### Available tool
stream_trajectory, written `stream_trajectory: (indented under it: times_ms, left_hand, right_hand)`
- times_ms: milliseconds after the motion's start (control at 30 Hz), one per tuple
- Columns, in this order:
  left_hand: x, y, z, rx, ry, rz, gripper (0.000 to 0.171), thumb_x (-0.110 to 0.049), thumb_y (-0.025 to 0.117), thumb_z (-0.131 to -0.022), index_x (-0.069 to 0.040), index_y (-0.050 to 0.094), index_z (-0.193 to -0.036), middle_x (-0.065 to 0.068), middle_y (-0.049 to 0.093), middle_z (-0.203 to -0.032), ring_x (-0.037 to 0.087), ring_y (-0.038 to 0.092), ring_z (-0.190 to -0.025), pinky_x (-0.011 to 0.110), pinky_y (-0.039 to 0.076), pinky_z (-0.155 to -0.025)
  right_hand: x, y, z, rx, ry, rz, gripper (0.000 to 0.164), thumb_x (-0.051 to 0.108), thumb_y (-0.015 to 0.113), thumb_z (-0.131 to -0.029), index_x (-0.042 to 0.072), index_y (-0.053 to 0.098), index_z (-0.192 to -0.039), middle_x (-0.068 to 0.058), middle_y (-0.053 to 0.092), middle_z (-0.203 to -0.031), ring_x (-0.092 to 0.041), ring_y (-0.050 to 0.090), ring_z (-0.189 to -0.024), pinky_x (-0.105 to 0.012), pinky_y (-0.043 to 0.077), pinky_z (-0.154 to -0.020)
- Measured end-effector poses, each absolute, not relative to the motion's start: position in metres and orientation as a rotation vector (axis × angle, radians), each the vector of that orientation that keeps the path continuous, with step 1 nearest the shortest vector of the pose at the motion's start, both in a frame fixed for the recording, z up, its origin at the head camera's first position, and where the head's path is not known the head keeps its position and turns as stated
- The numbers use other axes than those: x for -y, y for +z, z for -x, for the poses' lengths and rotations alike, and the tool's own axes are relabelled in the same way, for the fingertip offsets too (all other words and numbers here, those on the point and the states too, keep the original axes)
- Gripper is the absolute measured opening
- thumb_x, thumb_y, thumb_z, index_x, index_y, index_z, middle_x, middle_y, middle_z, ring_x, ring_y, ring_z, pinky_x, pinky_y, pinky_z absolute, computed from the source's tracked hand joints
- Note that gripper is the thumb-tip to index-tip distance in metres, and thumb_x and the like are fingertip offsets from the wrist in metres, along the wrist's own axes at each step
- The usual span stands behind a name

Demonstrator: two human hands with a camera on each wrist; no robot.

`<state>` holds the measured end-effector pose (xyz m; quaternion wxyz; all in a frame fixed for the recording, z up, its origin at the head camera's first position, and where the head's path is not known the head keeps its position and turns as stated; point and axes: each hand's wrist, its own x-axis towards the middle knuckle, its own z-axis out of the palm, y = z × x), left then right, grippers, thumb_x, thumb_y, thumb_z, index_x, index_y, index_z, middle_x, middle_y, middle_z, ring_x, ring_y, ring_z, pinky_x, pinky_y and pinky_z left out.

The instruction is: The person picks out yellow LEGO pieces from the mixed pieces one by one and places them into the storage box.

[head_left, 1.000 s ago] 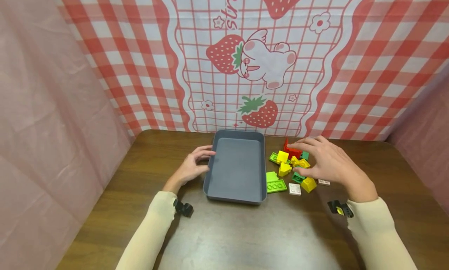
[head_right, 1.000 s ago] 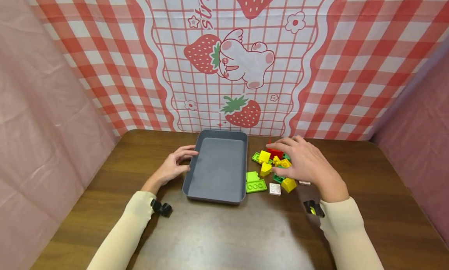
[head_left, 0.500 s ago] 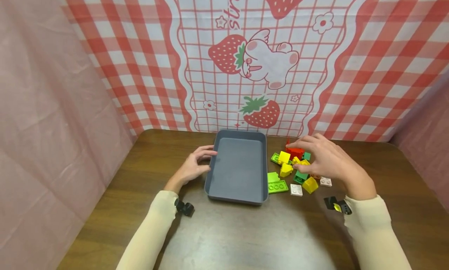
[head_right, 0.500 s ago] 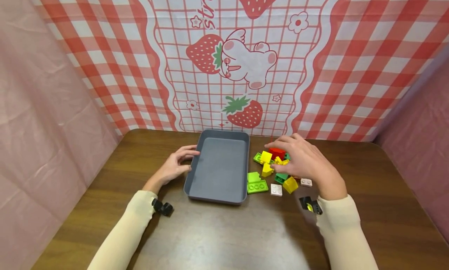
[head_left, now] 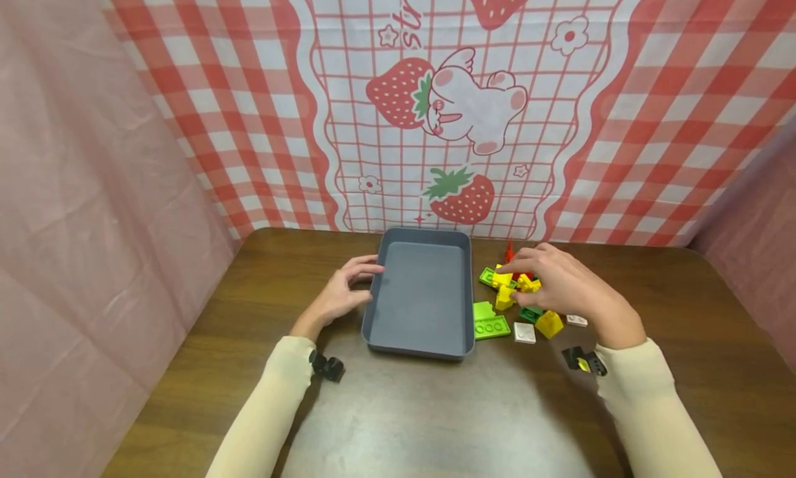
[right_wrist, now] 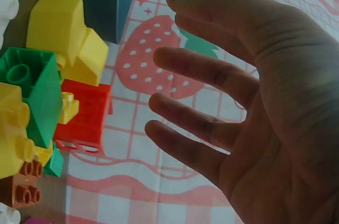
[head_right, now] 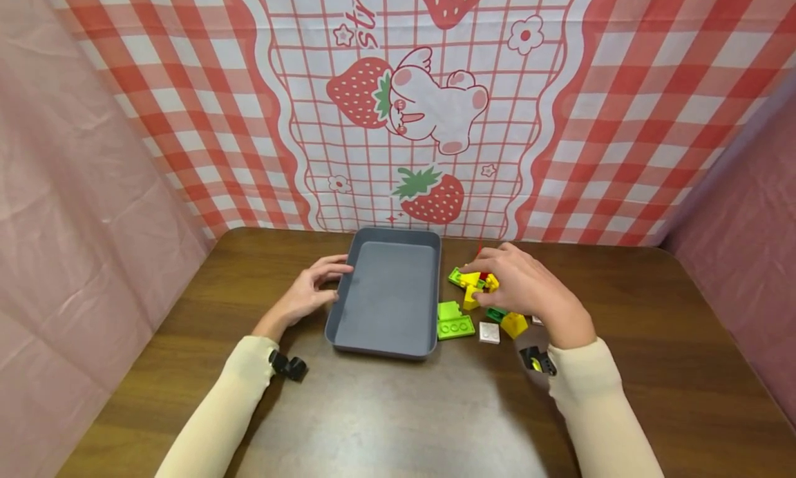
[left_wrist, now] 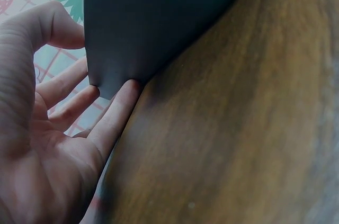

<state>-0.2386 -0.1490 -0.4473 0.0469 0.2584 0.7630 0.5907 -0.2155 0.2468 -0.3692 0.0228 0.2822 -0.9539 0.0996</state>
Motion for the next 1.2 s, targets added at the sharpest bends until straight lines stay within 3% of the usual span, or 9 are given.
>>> stream_trajectory:
  times_ms: [300, 800, 1033, 1200]
  left_hand:
    - [0.149, -0.448, 0.238, -2.329, 1.796, -0.770, 0.051, 0.020, 0.059, -0.077, 0.017, 0.057, -0.128, 0.035, 0.034, -0.153, 0.056, 0.047, -0.129, 0.071, 0.041, -0.103]
    - [0.148, -0.445, 0.237, -2.322, 1.790, -0.747, 0.051, 0.020, 0.058, -0.079, 0.016, 0.056, -0.129, 0.034, 0.034, -0.154, 0.054, 0.045, -0.131, 0.072, 0.041, -0.103]
    - [0.149, -0.445, 0.237, -2.320, 1.791, -0.746, 0.051, 0.020, 0.058, -0.079, 0.017, 0.056, -0.130, 0.034, 0.033, -0.155, 0.055, 0.045, -0.131, 0.072, 0.040, -0.104]
    - [0.149, -0.444, 0.236, -2.328, 1.784, -0.746, 0.051, 0.018, 0.059, -0.079, 0.016, 0.056, -0.130, 0.034, 0.034, -0.155, 0.054, 0.045, -0.131, 0.071, 0.041, -0.104]
  right_hand:
    - [-0.241, -0.386, 0.219, 2.984, 0.328, -0.930, 0.043, 0.020, 0.080, -0.076, 0.015, 0.076, -0.119, -0.011, 0.070, -0.122, -0.030, 0.060, -0.104, -0.057, 0.051, -0.095]
    - [-0.235, -0.403, 0.226, 3.007, 0.317, -1.005, 0.038, 0.022, 0.079, -0.078, 0.017, 0.077, -0.115, -0.007, 0.069, -0.108, -0.022, 0.057, -0.083, -0.041, 0.055, -0.074]
    - [-0.232, -0.408, 0.227, 3.055, 0.329, -0.983, 0.033, 0.023, 0.080, -0.080, 0.020, 0.078, -0.112, -0.006, 0.067, -0.113, -0.023, 0.060, -0.092, -0.048, 0.058, -0.083]
    - [-0.231, -0.411, 0.228, 3.052, 0.360, -0.976, 0.024, 0.021, 0.080, -0.079, 0.020, 0.081, -0.103, -0.002, 0.065, -0.105, -0.020, 0.059, -0.089, -0.043, 0.058, -0.080]
